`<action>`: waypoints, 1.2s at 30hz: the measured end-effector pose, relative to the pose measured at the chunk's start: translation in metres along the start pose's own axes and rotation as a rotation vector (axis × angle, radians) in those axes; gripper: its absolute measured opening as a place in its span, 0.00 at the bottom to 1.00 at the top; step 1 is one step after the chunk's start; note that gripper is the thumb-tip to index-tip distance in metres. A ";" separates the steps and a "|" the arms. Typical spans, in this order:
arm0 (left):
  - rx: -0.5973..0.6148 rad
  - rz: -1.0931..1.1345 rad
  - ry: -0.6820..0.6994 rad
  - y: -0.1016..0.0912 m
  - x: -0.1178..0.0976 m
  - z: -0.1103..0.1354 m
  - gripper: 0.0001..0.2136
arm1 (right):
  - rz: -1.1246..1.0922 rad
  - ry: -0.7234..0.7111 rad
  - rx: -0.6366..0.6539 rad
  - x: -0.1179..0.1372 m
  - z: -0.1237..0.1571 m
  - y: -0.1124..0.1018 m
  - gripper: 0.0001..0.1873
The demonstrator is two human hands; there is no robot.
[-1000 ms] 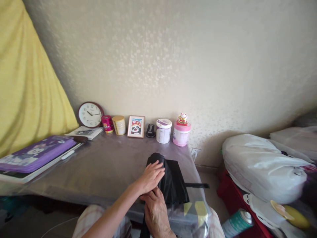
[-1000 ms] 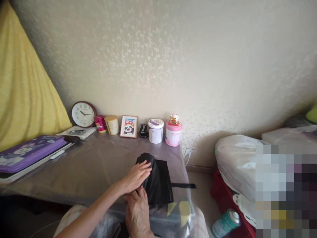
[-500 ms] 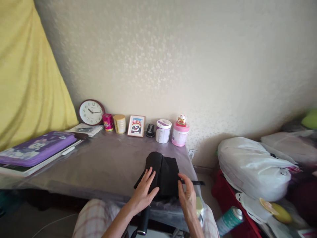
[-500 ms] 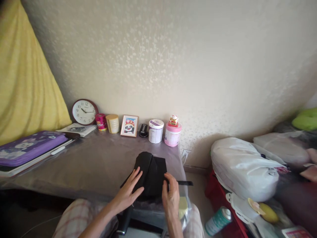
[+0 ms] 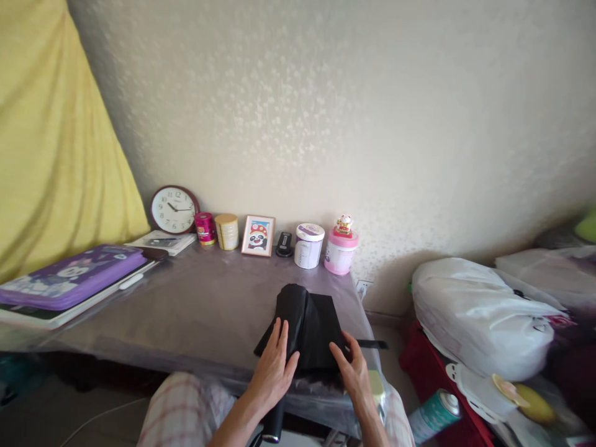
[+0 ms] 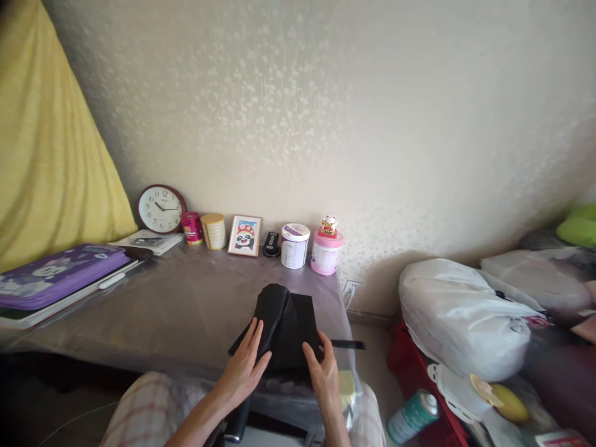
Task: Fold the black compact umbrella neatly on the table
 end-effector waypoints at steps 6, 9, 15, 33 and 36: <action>-0.006 -0.047 0.020 0.001 -0.003 -0.002 0.29 | -0.226 0.105 0.136 0.012 0.010 0.018 0.30; -0.006 -0.064 0.006 0.000 -0.005 -0.003 0.28 | -0.140 0.069 0.092 0.018 0.013 0.022 0.30; 0.001 -0.046 -0.035 0.001 -0.001 -0.008 0.23 | -0.122 -0.070 0.098 0.015 0.011 0.041 0.28; -0.021 0.012 -0.047 0.007 0.005 -0.012 0.23 | -0.093 -0.235 0.184 0.041 0.008 0.094 0.19; 0.009 0.153 -0.048 0.002 0.010 -0.014 0.22 | 0.035 -0.289 0.162 0.041 0.012 0.098 0.16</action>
Point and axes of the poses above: each hand's wrist, its own z-axis away from the middle knuckle, its own y-axis out of the palm, x = y × z, the point moved 6 cm from there along -z, towards the middle knuckle, and after that the axes turned 10 degrees about x, right-handed, at the moved point
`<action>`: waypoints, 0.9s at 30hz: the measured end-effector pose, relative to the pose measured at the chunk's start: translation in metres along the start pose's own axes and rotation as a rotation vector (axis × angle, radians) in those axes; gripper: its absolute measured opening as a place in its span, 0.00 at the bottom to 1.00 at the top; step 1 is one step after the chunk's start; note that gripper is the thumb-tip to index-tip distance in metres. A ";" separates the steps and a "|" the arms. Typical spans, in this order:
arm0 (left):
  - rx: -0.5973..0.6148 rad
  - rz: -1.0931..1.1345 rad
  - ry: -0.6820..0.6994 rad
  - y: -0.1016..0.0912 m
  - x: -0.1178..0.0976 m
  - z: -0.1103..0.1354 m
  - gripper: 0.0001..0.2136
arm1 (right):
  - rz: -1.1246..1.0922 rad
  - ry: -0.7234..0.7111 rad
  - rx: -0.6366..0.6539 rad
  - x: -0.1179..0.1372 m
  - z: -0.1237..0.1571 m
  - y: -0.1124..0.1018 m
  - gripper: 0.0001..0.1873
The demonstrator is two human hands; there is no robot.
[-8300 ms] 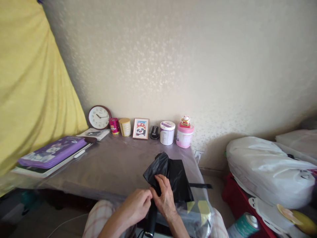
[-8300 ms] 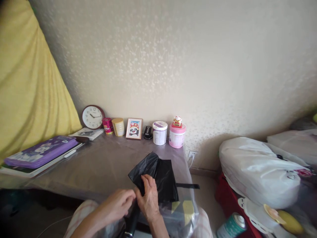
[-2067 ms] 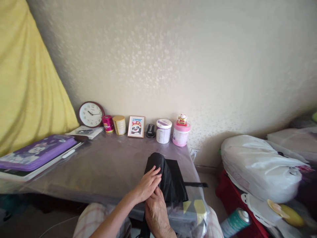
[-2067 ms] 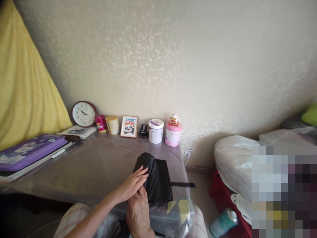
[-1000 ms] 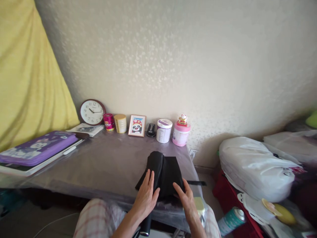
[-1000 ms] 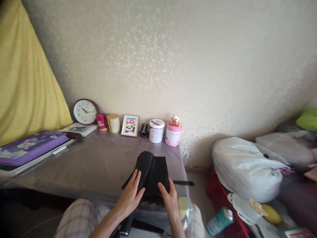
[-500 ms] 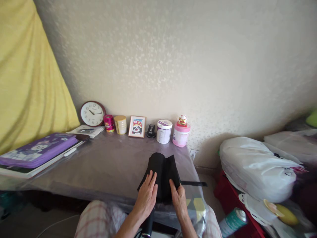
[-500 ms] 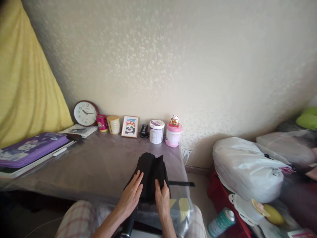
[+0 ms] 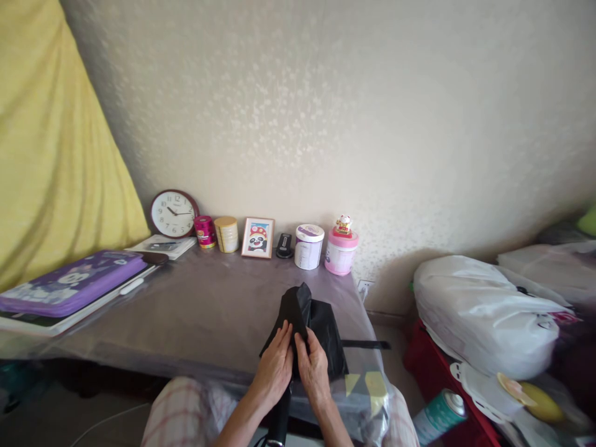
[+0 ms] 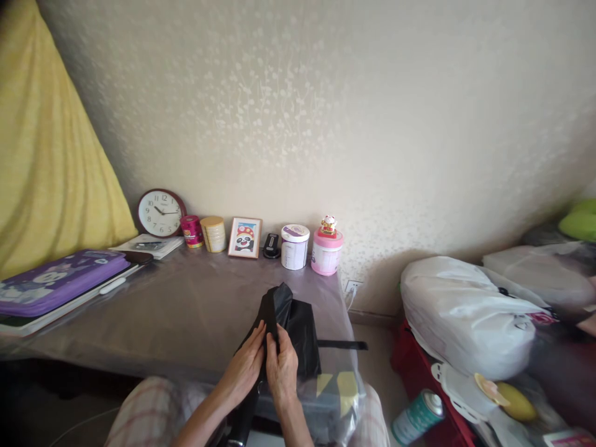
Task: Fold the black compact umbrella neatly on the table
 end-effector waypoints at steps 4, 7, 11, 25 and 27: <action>0.111 0.186 -0.018 -0.015 -0.003 -0.001 0.20 | 0.186 -0.118 0.000 0.012 0.008 0.005 0.10; 0.183 0.308 -0.042 -0.029 -0.004 0.000 0.20 | 0.280 -0.177 0.032 0.021 0.015 0.010 0.09; 0.216 0.566 -0.030 -0.043 0.003 -0.006 0.27 | 0.414 -0.241 0.072 0.029 0.027 0.019 0.14; 0.091 0.075 0.235 -0.050 -0.041 -0.025 0.18 | 0.501 -0.389 0.232 0.040 0.037 0.038 0.26; 0.287 -0.006 0.299 -0.031 -0.053 -0.029 0.17 | 0.474 -0.425 0.181 0.040 0.038 0.037 0.26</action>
Point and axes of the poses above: each hand's wrist, its own z-axis away from the middle knuckle, its own y-axis out of the palm, x = y × z, the point moved 6 cm from there along -z, towards the middle knuckle, and after that the axes turned 10 degrees about x, right-handed, at the moved point
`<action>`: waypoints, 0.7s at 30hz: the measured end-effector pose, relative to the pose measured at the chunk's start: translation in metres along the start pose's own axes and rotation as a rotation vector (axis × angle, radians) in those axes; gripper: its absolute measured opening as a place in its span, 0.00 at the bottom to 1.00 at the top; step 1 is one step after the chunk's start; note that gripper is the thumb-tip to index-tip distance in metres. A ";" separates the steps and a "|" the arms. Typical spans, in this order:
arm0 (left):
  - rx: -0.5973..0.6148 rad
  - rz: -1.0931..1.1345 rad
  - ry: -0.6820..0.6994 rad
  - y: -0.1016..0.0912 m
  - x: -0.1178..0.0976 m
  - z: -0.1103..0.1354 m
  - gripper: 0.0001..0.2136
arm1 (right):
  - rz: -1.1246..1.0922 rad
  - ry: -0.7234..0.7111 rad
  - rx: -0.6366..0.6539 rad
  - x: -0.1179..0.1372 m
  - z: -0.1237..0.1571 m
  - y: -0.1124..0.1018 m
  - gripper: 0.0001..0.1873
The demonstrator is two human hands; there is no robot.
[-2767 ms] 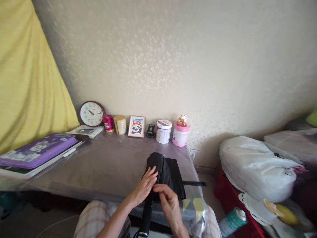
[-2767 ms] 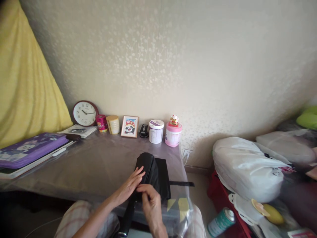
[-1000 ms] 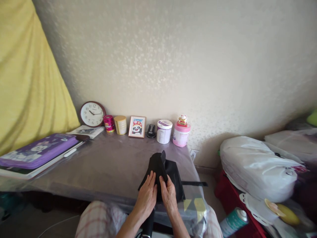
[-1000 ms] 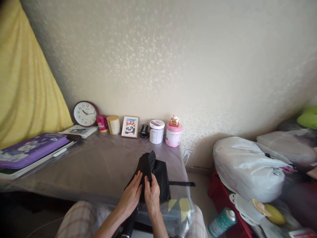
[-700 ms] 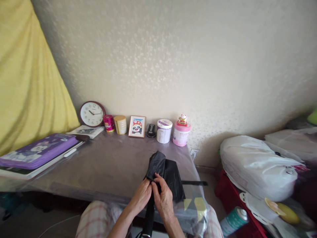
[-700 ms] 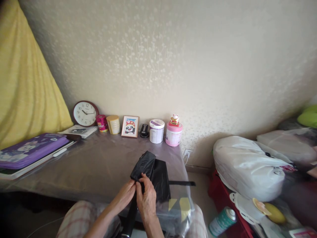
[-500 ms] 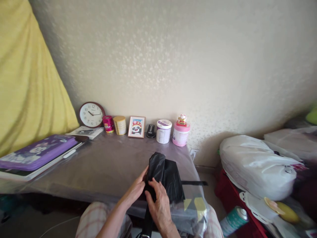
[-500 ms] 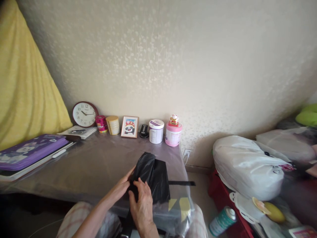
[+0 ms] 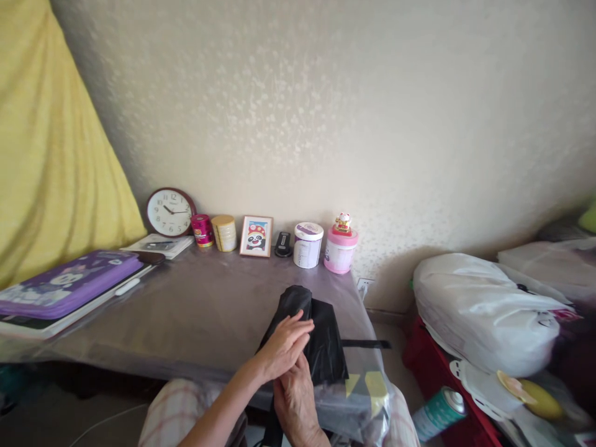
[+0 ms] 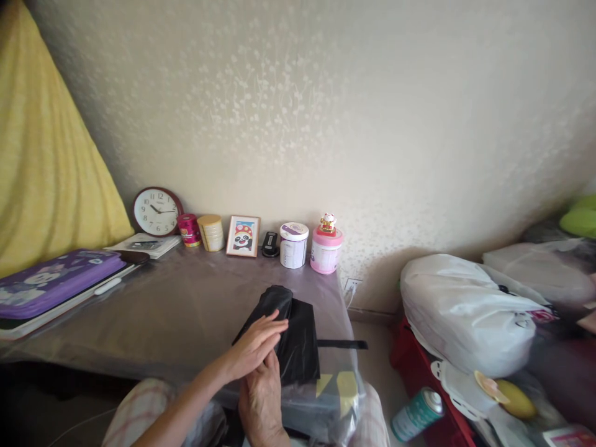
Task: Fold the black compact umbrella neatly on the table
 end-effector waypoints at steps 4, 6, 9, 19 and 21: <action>0.153 -0.114 0.007 0.010 0.015 -0.018 0.17 | -0.029 0.010 0.030 -0.001 0.000 0.001 0.27; 0.136 -0.154 0.011 0.007 0.030 -0.027 0.17 | -0.038 0.027 0.056 -0.001 0.000 0.001 0.25; 0.085 -0.164 -0.012 0.004 0.050 -0.040 0.16 | -0.007 0.034 0.069 -0.004 0.002 0.001 0.23; -0.253 -0.120 -0.326 -0.031 0.108 -0.053 0.19 | 0.007 0.044 0.085 -0.003 0.003 0.000 0.21; -0.304 -0.112 -0.341 -0.038 0.099 -0.043 0.20 | -0.020 0.048 0.067 -0.001 0.002 -0.002 0.21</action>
Point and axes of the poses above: each hand's wrist, its own z-axis away from the middle knuckle, its own y-axis out of the palm, x = y × z, the point moved 6 cm from there along -z, towards the middle knuckle, and after that the axes turned 10 degrees about x, right-handed, at the moved point
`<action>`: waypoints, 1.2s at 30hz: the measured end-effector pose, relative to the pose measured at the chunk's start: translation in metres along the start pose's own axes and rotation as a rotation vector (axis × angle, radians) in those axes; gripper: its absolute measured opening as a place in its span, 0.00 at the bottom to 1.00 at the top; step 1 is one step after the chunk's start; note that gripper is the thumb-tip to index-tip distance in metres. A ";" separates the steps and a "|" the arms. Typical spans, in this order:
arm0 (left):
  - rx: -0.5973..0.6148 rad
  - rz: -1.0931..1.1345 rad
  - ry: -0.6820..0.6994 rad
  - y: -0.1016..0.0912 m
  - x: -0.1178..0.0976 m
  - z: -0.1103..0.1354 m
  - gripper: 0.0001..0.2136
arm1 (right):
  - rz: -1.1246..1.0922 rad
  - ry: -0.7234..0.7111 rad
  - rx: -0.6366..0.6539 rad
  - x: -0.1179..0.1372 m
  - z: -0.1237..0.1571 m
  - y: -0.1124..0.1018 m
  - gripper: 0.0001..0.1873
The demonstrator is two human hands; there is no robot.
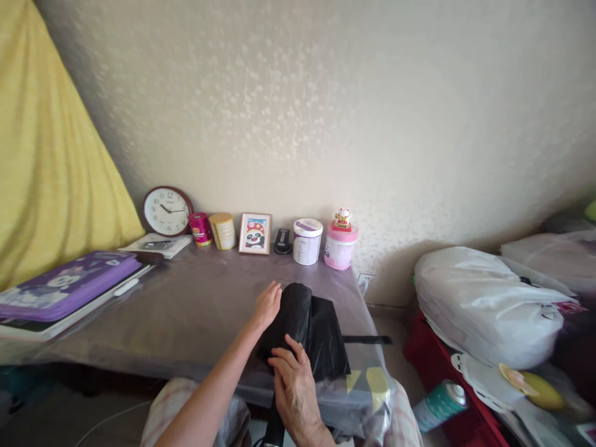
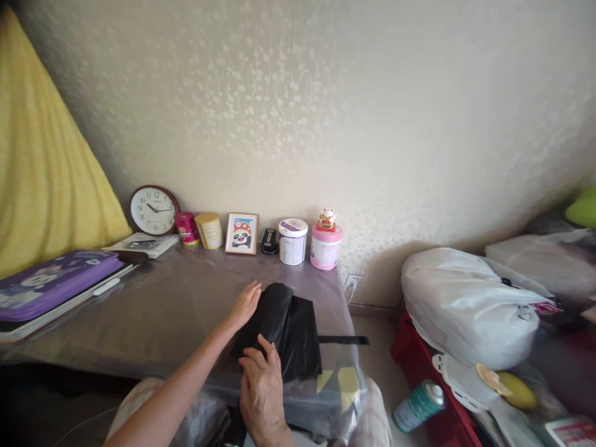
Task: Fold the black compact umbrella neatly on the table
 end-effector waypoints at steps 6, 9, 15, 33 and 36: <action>0.167 0.115 0.213 0.002 -0.060 0.068 0.20 | -0.038 -0.027 -0.029 0.000 -0.002 0.003 0.24; 0.323 0.163 0.237 0.013 -0.067 0.090 0.21 | -0.089 -0.072 -0.061 0.003 -0.002 0.000 0.22; 0.323 0.222 0.210 0.021 -0.051 0.092 0.21 | -0.408 0.108 -0.082 -0.023 0.010 -0.029 0.15; 0.023 -0.041 0.167 0.043 -0.048 0.126 0.25 | -0.336 0.550 -0.410 -0.125 0.039 -0.074 0.24; 0.037 -0.045 0.159 0.042 -0.048 0.126 0.25 | -0.278 0.551 -0.376 -0.116 0.037 -0.077 0.25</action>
Point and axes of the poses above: each hand's wrist, its own z-axis away from the middle knuckle, its own y-axis out of the palm, x = y × z, the point moved 6 cm from there along -z, towards the middle knuckle, and after that the axes turned 10 degrees about x, right-handed, at the moved point
